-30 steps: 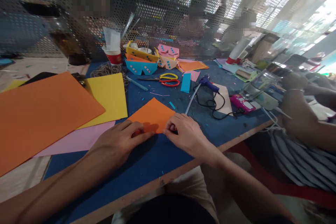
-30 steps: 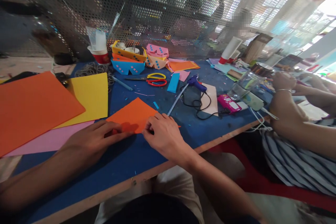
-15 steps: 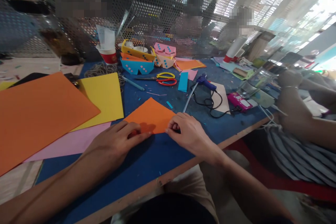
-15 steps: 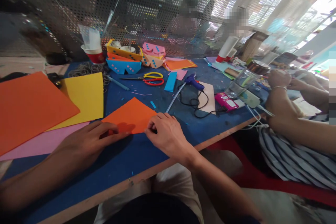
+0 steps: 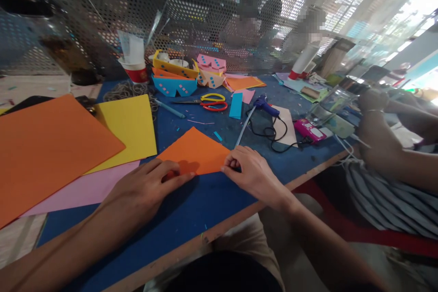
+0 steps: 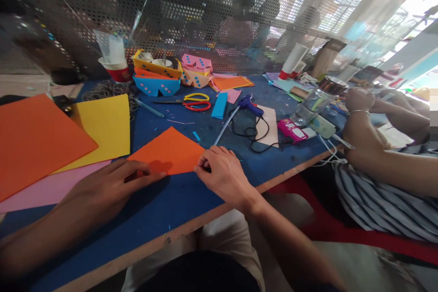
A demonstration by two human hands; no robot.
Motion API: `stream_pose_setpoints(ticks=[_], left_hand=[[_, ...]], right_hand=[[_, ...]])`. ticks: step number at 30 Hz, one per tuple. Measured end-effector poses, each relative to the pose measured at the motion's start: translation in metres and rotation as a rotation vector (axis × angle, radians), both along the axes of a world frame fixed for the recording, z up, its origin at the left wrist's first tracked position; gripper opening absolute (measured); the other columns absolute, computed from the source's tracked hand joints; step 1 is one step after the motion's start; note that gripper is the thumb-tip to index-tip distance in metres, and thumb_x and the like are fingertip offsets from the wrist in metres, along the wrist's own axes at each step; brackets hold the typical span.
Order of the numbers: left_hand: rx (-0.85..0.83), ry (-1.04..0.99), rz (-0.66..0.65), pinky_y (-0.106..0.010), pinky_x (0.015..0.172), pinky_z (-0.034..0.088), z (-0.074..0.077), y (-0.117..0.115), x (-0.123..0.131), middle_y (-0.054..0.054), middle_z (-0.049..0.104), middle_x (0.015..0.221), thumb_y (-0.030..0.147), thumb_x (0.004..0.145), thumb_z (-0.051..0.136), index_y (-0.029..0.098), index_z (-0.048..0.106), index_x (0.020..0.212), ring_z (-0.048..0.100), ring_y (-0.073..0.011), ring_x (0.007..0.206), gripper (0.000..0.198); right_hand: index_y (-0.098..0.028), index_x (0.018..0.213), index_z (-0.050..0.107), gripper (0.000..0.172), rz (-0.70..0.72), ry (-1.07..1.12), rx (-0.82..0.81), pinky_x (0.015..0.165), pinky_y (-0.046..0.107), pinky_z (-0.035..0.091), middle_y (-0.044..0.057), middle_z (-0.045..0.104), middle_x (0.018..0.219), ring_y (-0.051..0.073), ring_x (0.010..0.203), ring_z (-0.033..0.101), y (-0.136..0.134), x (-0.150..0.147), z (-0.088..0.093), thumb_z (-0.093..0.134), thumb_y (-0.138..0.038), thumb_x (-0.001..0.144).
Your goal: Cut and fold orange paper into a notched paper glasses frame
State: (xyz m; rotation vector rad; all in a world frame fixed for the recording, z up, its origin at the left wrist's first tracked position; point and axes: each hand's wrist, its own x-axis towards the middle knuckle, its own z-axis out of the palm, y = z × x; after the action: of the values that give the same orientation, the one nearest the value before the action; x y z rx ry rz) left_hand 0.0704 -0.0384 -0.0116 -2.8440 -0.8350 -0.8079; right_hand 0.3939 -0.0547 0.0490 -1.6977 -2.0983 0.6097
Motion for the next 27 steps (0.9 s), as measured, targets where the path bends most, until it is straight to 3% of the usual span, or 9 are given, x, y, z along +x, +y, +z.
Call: stream_pose_setpoints(ticks=[8,17,27], left_hand=[[-0.051,0.040,0.040,-0.039,0.086,0.064,-0.011,-0.003,-0.006,-0.009,0.081,0.121,0.004,0.113,0.039,0.035,0.079,0.151,0.076,-0.0271,0.104,0.064],[-0.033,0.028,0.006,-0.037,0.084,0.064,-0.002,0.000,-0.004,-0.007,0.082,0.120,0.002,0.110,0.042,0.035,0.080,0.150,0.077,-0.0256,0.102,0.064],[-0.040,-0.017,0.007,-0.038,0.085,0.063,-0.004,0.000,-0.003,-0.007,0.083,0.122,0.005,0.112,0.044,0.035,0.082,0.146,0.077,-0.0271,0.104,0.058]], right_hand=[[-0.024,0.091,0.072,0.021,-0.023,-0.014,0.020,0.089,0.037,0.044,0.001,0.075,0.095,0.022,0.097,0.069,-0.002,0.013,-0.005,0.084,-0.013,0.104],[-0.024,0.091,0.072,0.022,-0.010,0.011,0.022,0.091,0.038,0.044,0.001,0.077,0.097,0.022,0.097,0.067,-0.001,0.016,-0.007,0.085,-0.014,0.105],[-0.024,0.096,0.076,0.019,0.042,0.108,0.011,0.094,0.037,0.051,0.000,0.076,0.100,0.020,0.100,0.070,0.000,0.027,-0.009,0.090,-0.016,0.106]])
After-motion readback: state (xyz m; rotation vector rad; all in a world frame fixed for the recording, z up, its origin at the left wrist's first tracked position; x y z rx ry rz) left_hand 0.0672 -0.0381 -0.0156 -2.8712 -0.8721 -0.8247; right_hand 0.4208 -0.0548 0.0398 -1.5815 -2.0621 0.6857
